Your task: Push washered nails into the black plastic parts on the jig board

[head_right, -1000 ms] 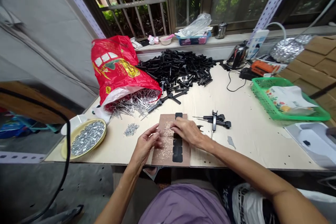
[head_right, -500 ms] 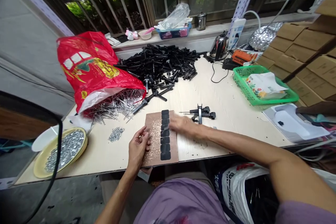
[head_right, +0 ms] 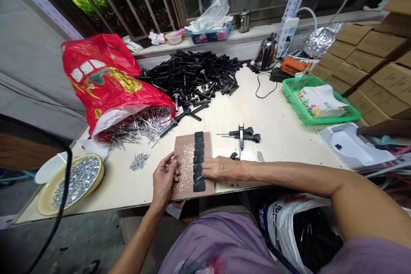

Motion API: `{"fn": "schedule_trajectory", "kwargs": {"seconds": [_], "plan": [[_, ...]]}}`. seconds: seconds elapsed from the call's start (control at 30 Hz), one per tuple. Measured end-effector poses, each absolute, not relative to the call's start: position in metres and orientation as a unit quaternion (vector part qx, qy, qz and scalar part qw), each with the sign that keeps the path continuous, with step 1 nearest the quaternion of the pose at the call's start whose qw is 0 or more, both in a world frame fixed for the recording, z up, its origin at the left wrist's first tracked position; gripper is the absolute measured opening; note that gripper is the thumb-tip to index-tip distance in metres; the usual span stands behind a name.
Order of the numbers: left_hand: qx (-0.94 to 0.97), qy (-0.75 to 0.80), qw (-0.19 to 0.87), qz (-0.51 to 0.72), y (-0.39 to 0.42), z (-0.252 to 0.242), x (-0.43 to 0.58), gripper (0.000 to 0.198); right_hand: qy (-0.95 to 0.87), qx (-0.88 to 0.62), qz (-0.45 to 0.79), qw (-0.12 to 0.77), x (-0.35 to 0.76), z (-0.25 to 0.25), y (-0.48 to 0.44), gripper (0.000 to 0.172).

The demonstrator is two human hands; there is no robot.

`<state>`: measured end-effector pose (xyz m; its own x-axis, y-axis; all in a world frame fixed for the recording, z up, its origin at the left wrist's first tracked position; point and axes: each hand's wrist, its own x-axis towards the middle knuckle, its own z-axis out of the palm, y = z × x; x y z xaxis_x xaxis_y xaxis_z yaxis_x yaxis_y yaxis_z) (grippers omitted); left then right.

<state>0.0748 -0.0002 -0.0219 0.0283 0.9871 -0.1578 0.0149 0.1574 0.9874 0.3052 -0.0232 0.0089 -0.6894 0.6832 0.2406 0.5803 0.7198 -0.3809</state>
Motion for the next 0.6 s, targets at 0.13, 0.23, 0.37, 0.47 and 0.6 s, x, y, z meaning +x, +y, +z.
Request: {"fn": "schedule_trajectory", "kwargs": {"seconds": [0.13, 0.23, 0.37, 0.47, 0.6], "plan": [[0.479, 0.534, 0.534, 0.448, -0.001, -0.023, 0.076, 0.053, -0.935, -0.276, 0.133, 0.179, 0.305, -0.005, -0.027, 0.029], [0.482, 0.534, 0.535, 0.442, -0.001, -0.022, 0.076, 0.053, -0.912, -0.312, 0.163, 0.212, 0.312, -0.014, -0.015, 0.028], [0.484, 0.543, 0.532, 0.433, -0.001, -0.019, 0.076, 0.054, -0.81, -0.528, 0.082, 0.241, 0.34, -0.014, 0.02, 0.027], [0.482, 0.553, 0.529, 0.427, -0.002, -0.017, 0.076, 0.057, -0.774, -0.613, -0.029, 0.159, 0.36, -0.017, 0.034, 0.022], [0.46, 0.564, 0.54, 0.424, -0.003, -0.017, 0.074, 0.057, -0.797, -0.583, -0.124, 0.097, 0.391, -0.036, 0.016, 0.02]]}}
